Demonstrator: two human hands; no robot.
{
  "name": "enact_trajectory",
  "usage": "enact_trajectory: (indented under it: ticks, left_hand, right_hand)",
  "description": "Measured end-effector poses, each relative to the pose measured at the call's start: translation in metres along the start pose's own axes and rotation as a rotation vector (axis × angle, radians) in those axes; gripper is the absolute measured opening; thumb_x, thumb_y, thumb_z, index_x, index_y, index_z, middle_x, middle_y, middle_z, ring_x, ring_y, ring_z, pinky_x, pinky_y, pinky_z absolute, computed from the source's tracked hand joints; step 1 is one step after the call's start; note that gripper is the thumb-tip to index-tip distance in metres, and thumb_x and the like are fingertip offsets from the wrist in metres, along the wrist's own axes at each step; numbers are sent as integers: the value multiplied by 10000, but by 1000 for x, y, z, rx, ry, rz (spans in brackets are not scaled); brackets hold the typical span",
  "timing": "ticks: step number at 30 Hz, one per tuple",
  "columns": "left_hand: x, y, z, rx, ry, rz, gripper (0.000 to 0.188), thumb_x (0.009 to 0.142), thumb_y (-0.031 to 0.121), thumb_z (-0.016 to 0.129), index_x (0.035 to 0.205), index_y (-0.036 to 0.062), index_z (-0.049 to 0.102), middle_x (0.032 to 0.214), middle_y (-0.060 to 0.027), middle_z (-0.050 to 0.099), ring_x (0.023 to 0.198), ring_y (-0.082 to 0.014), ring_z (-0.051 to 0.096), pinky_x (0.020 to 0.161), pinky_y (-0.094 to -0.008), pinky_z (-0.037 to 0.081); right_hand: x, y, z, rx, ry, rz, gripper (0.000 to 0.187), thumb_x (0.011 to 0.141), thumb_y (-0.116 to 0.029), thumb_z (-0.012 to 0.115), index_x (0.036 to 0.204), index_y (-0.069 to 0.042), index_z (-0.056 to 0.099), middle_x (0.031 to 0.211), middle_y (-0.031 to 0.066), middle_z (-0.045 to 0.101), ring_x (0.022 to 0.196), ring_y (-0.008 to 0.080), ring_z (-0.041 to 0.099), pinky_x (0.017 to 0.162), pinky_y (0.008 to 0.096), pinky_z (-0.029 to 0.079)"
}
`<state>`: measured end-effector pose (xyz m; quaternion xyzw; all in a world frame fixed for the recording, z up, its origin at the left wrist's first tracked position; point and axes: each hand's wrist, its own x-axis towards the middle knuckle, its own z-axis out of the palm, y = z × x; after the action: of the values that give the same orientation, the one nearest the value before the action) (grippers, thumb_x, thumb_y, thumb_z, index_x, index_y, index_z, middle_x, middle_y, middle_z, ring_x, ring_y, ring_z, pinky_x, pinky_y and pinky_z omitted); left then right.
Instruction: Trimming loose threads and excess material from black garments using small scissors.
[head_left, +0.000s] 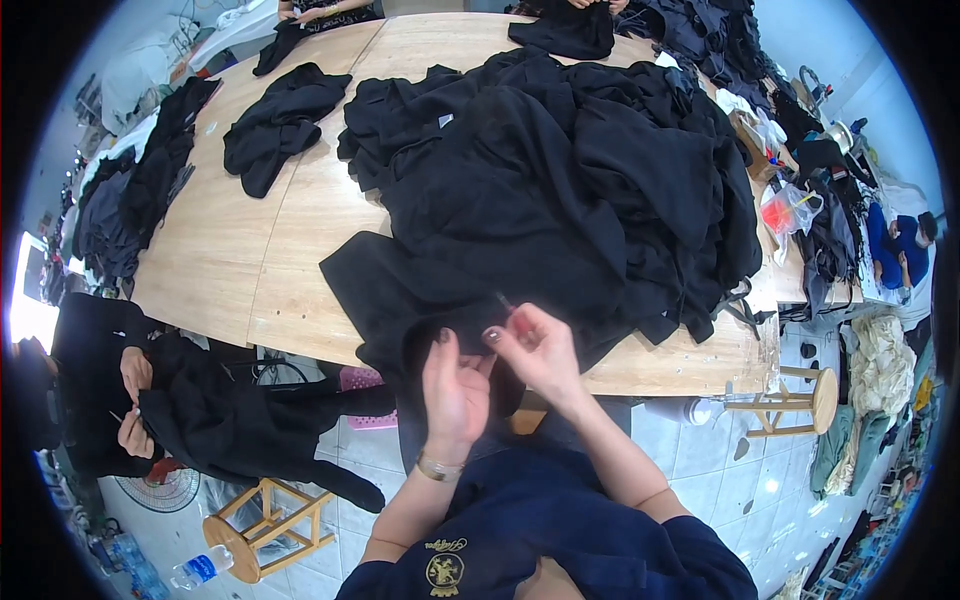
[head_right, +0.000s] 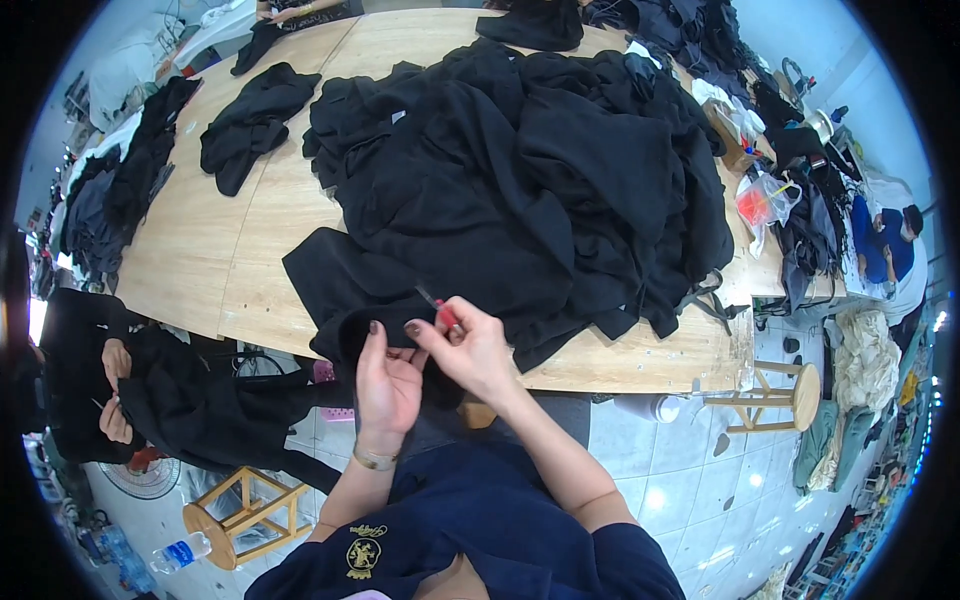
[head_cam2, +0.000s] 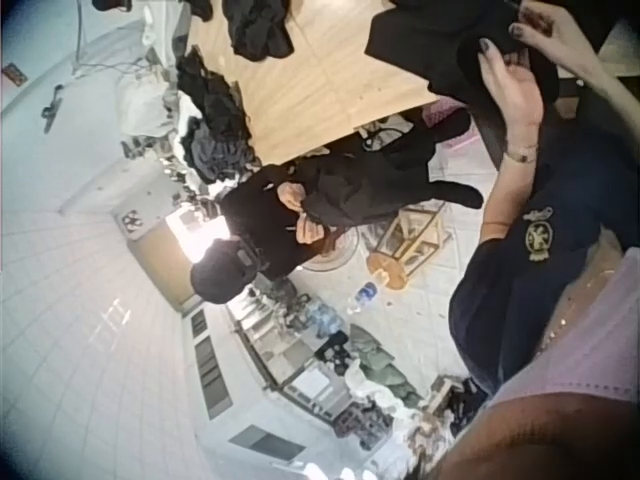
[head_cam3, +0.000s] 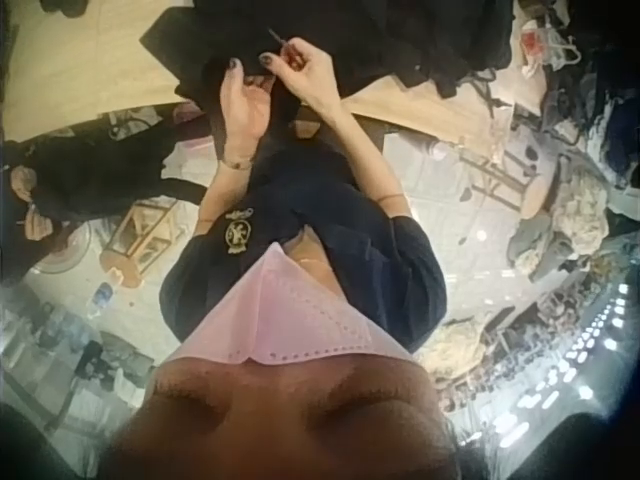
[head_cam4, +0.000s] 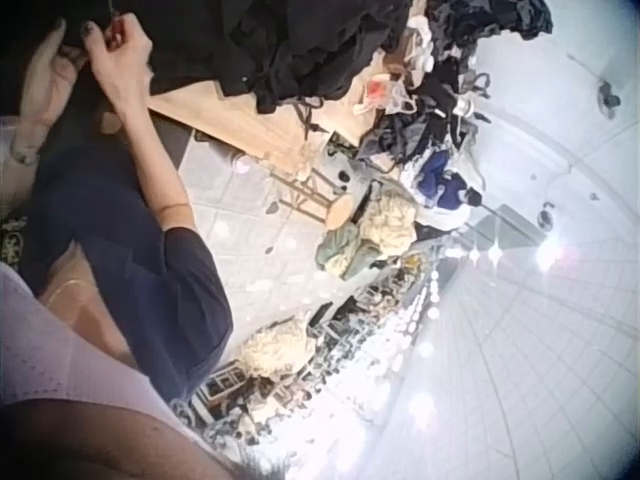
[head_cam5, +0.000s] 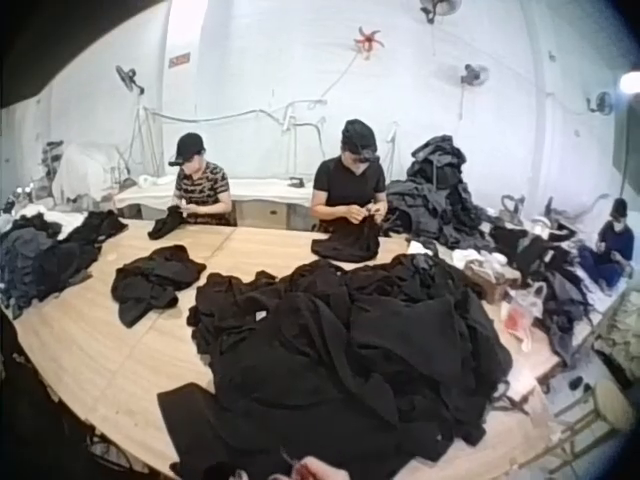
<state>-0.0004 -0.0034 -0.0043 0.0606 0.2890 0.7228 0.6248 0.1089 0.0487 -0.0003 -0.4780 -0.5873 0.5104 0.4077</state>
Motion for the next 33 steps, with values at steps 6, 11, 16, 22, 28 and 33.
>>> enact_trajectory:
  ticks: [6, 11, 16, 22, 28, 33]
  left_hand:
    - [-11, -19, 6, 200, -47, 161, 216, 930, 73, 485, 1140, 26, 463, 1135, -71, 539, 1067, -145, 513, 936, -309, 419]
    - [-7, -21, 6, 214, -36, 222, 232, 913, 45, 510, 1141, 24, 472, 1119, -72, 546, 1043, -144, 522, 924, -306, 431]
    - [-4, -20, 2, 167, 2, 195, 201, 906, 47, 526, 1101, 37, 477, 1081, -70, 560, 989, -139, 547, 869, -310, 468]
    - [-1, -13, 4, 121, 20, 121, 147, 937, 148, 492, 1072, 93, 508, 1071, -44, 587, 943, -146, 589, 835, -323, 484]
    - [5, -10, -10, 55, 58, 49, 99, 945, 180, 478, 1004, 105, 504, 971, -37, 600, 896, -136, 602, 837, -376, 497]
    - [7, -3, 0, 38, 26, 75, 181, 958, 266, 443, 941, 90, 481, 859, -44, 575, 796, -133, 609, 924, -432, 471]
  right_hand:
    - [0, -7, 8, -137, 56, -168, 260, 837, -151, 629, 688, -15, 464, 481, 97, 458, 389, 152, 451, 402, 286, 343]
    - [-2, 0, 9, -243, 106, -342, 191, 805, -73, 608, 697, -17, 460, 541, 129, 499, 449, 259, 525, 419, 327, 387]
    - [-1, -1, 7, -372, 104, -449, 177, 767, -29, 600, 681, -18, 445, 573, 145, 506, 506, 309, 541, 439, 355, 416]
    - [2, -2, 10, 261, 32, -19, 216, 857, -106, 623, 691, -22, 512, 570, -68, 413, 568, 3, 325, 458, 197, 267]
    - [-13, -9, 9, -60, 61, -184, 98, 754, -49, 685, 753, -26, 591, 565, 25, 515, 507, 48, 475, 463, 211, 363]
    - [-19, 2, 11, -224, -39, -772, 147, 645, -8, 695, 757, -25, 602, 583, 89, 550, 486, 225, 555, 450, 285, 419]
